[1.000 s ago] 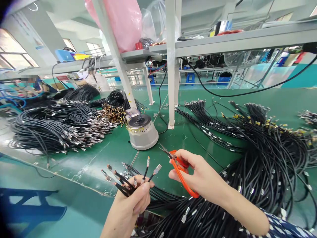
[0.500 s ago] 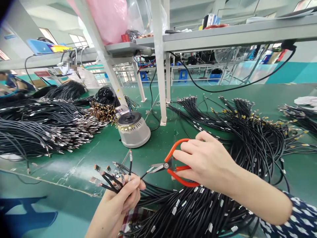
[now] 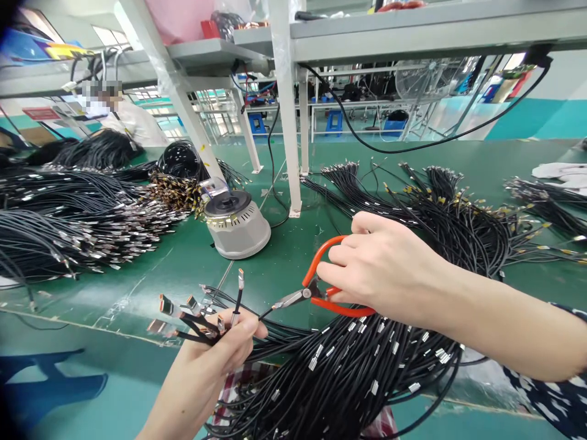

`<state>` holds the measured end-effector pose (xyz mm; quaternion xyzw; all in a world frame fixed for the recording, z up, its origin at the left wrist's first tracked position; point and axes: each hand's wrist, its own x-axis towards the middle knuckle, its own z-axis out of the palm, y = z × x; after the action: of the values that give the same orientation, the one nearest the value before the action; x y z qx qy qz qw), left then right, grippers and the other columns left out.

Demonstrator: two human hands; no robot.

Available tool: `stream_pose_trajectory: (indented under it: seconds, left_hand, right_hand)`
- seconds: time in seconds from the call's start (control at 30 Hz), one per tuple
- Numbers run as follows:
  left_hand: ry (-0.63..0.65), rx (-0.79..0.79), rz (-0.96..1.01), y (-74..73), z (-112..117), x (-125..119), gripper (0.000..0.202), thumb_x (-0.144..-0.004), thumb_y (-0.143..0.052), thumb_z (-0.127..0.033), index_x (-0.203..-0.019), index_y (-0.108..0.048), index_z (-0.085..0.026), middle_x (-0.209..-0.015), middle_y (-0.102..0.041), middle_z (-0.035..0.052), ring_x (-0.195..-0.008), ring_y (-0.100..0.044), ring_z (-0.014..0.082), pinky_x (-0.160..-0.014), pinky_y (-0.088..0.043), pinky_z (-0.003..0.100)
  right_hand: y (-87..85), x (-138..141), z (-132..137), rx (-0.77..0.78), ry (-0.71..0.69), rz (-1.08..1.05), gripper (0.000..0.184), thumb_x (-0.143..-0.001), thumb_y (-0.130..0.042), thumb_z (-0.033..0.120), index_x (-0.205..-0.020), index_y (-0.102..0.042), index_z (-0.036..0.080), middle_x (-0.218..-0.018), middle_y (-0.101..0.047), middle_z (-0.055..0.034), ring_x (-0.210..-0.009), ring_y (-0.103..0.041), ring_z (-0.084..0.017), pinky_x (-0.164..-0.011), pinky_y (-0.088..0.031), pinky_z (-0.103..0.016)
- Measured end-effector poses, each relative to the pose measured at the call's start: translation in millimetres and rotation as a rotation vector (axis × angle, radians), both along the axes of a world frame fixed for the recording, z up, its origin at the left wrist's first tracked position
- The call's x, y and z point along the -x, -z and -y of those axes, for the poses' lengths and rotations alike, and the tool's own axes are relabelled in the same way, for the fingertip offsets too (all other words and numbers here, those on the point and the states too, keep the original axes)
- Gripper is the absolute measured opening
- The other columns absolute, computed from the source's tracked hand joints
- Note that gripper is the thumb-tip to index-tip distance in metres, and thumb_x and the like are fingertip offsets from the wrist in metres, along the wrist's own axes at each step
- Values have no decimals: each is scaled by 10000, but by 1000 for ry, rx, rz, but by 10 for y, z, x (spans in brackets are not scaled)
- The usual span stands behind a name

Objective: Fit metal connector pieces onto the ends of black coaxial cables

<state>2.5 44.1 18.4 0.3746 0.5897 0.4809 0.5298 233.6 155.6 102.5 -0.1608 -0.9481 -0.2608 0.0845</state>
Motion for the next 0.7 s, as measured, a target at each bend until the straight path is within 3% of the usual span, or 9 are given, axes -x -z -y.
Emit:
stream_pose_trajectory:
  seconds: [0.27, 0.57, 0.7]
  left_hand:
    - [68, -12, 12, -3, -8, 41, 336, -792, -661, -490, -718, -718, -168, -505, -291, -70, -502, -250, 96, -491, -184, 275]
    - [109, -33, 57, 20, -13, 82, 310, -805, -659, -468, -710, -710, -177, -504, -304, -69, -500, -249, 98, -501, -188, 284]
    - [148, -43, 34, -2, -3, 89, 297, -816, -651, -449, -698, -704, -182, -513, -320, -63, -511, -264, 105, -516, -196, 291]
  right_hand:
    - [5, -22, -44, 92, -30, -5, 449, -1020, -294, 354, -658, -522, 216, -533, -529, 31, -469, -404, -152, -668, -280, -340]
    - [84, -10, -110, 336, -50, -62, 377, -969, -453, 326, -629, -561, 204, -529, -590, 40, -459, -422, -122, -648, -285, -334]
    - [128, 16, -74, 489, 39, -167, 352, -911, -563, 372, -596, -604, 221, -498, -594, 47, -472, -401, -129, -603, -311, -310]
